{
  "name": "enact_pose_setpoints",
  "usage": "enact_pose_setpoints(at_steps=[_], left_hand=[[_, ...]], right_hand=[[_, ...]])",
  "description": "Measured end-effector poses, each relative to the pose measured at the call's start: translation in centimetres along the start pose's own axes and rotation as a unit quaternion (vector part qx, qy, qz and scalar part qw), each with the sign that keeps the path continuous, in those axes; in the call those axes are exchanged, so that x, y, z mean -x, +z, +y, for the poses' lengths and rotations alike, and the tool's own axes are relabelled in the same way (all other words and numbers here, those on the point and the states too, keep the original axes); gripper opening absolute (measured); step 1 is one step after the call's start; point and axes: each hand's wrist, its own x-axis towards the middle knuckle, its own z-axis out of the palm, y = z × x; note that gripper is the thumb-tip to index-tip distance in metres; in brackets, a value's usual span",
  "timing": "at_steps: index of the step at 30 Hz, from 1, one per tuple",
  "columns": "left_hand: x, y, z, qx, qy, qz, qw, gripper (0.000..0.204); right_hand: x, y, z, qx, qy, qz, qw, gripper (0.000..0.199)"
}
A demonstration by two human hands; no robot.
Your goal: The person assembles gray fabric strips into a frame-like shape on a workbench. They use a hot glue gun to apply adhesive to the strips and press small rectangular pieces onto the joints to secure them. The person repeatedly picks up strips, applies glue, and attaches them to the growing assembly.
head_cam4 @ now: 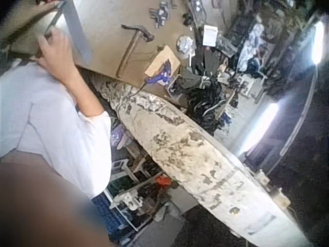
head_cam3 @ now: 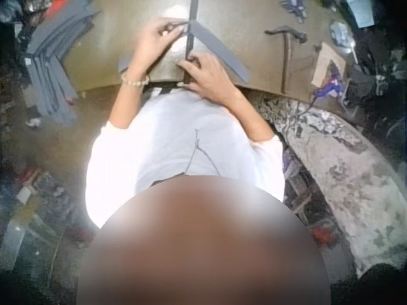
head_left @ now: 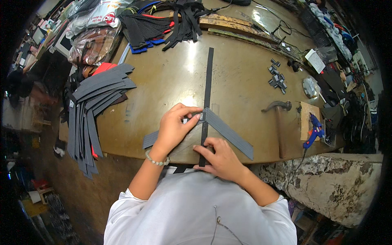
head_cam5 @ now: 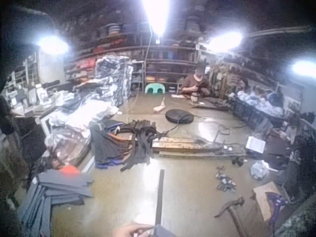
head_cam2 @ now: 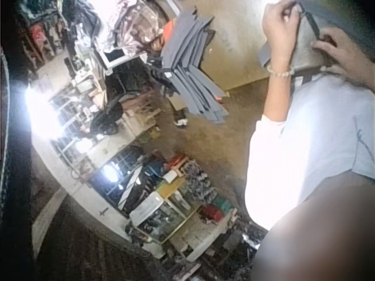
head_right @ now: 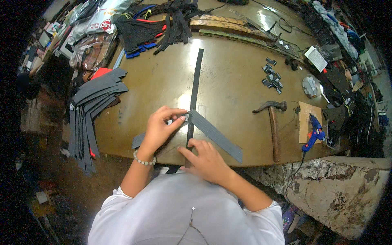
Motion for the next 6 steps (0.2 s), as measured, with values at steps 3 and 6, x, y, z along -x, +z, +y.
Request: enact_pose_setpoints(at_steps=[3,6], left_hand=[[0.3,0.3,-0.1,-0.037,0.01,-0.004,0.999,0.02],[-0.1,-0.1,-0.2,-0.033,0.015,0.004,0.999,0.02]], right_hand=[[-0.9,0.0,1.7,-0.02,-0.011,-0.007,1.0,0.047],[-2.1,-0.8,3.8,0.042,-0.07,-0.045,0.996,0.046]])
